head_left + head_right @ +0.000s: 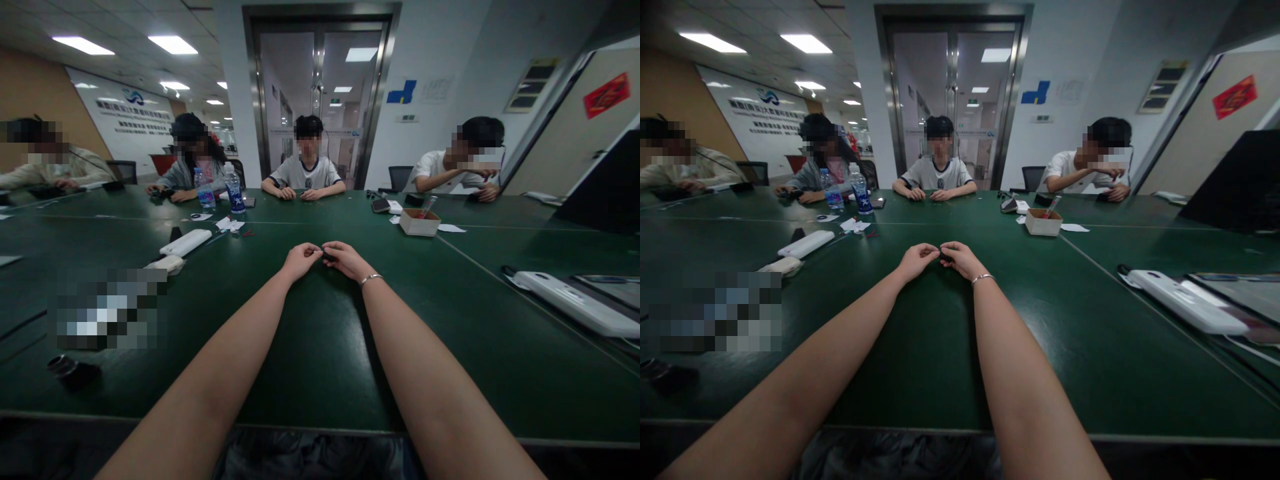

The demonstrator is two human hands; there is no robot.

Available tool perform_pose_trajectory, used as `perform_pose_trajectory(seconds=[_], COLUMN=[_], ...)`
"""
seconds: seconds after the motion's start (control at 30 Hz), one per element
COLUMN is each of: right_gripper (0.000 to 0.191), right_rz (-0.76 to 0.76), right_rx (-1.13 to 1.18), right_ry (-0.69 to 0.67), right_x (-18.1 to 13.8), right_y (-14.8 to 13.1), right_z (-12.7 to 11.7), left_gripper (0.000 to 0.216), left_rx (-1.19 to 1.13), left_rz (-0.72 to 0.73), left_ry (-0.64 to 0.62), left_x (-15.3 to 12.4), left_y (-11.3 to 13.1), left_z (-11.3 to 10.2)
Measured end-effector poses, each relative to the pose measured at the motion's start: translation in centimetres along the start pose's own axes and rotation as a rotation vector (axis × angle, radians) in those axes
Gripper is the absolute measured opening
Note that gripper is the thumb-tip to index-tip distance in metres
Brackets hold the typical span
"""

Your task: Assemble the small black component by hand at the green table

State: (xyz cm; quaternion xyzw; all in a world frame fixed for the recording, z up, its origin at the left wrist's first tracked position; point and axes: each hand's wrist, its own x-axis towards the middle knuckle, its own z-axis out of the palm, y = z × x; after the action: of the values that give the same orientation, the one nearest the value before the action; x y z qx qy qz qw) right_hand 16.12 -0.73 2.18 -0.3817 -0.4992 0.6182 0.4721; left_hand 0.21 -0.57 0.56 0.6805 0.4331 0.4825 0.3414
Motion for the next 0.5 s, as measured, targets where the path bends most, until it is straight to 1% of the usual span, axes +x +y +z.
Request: perform_pose_trajectory(seconds=[0.33,0.5], right_gripper=[0.013,0.01], right_rz=[0.006,-0.012], right_rx=[0.026,-0.033], right_ry=[0.001,-0.006], right_x=[-0.14,0.05], right_y=[0.02,0.08], right_z=[-0.07,0.18], left_gripper=[0.022,0.022], left_rx=[-0.062,-0.02], left_rz=[0.024,0.063], left_ry=[-0.046,-0.058], left_x=[-0.05,-0.2], left_y=[-0.08,0.11], left_z=[0.02,0.08])
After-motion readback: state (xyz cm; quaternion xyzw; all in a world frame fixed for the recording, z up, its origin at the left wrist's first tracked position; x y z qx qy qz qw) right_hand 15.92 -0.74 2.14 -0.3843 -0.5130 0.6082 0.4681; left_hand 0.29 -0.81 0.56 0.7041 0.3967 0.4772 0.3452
